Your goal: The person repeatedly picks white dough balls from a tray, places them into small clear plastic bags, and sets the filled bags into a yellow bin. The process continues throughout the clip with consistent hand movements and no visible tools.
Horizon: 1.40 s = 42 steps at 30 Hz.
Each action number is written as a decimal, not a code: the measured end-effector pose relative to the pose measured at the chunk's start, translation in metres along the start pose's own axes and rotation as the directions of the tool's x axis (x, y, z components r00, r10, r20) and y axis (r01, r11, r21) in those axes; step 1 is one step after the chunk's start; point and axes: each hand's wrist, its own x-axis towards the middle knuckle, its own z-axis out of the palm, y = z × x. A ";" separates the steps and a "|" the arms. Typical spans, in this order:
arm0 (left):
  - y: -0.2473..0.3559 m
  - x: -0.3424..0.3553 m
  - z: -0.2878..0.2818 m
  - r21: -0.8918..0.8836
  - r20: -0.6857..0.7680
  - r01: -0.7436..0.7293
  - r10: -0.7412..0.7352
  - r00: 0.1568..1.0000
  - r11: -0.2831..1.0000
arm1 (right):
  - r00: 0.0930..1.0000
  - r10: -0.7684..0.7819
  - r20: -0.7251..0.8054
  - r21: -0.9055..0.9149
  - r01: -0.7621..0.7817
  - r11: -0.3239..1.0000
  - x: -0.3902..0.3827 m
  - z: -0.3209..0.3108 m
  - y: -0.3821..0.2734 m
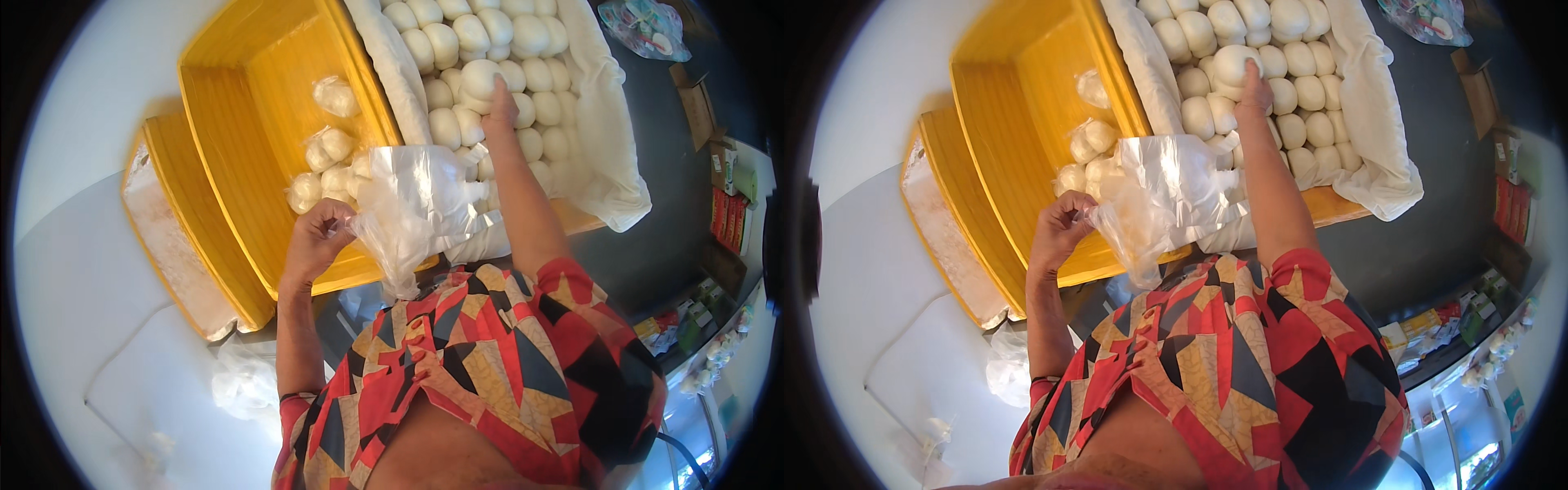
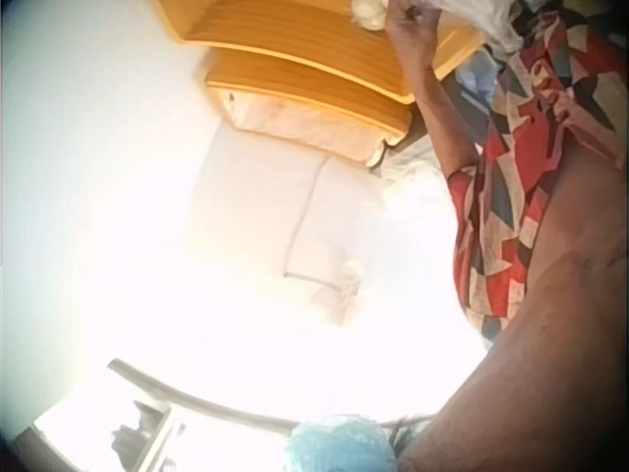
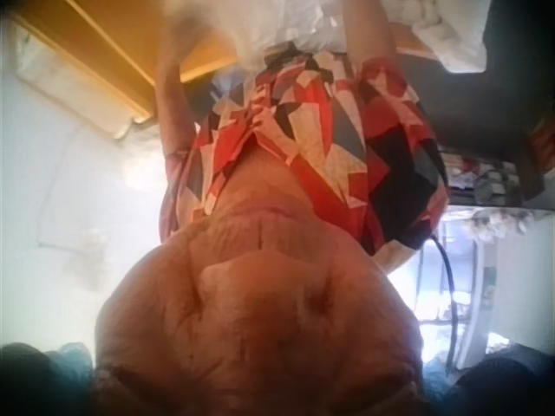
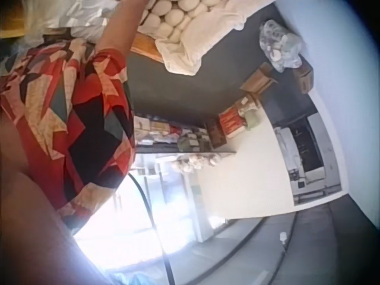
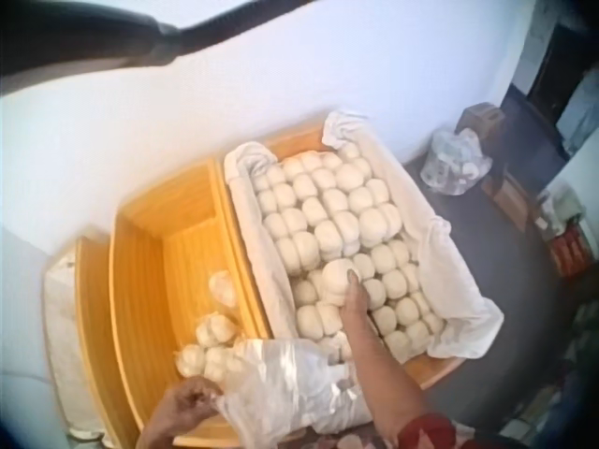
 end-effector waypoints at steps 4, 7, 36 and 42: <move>0.006 0.011 0.000 -0.061 -0.080 -0.020 0.015 0.997 0.998 | 0.981 0.138 0.134 0.440 -0.184 0.879 -0.041 0.001 -0.035; 0.014 0.036 -0.002 0.274 -0.251 -0.053 0.125 0.960 0.960 | 0.981 0.061 0.182 0.408 -0.132 0.903 -0.065 -0.002 -0.054; -0.001 -0.035 -0.042 -0.382 -0.304 -0.312 0.200 0.931 0.870 | -0.018 0.778 0.628 0.656 0.549 -0.517 -0.299 0.067 -0.110; -0.018 -0.060 -0.024 -0.518 -0.166 -0.405 0.376 0.912 0.753 | -0.287 -0.111 0.952 0.281 0.958 -0.064 -0.313 0.091 -0.097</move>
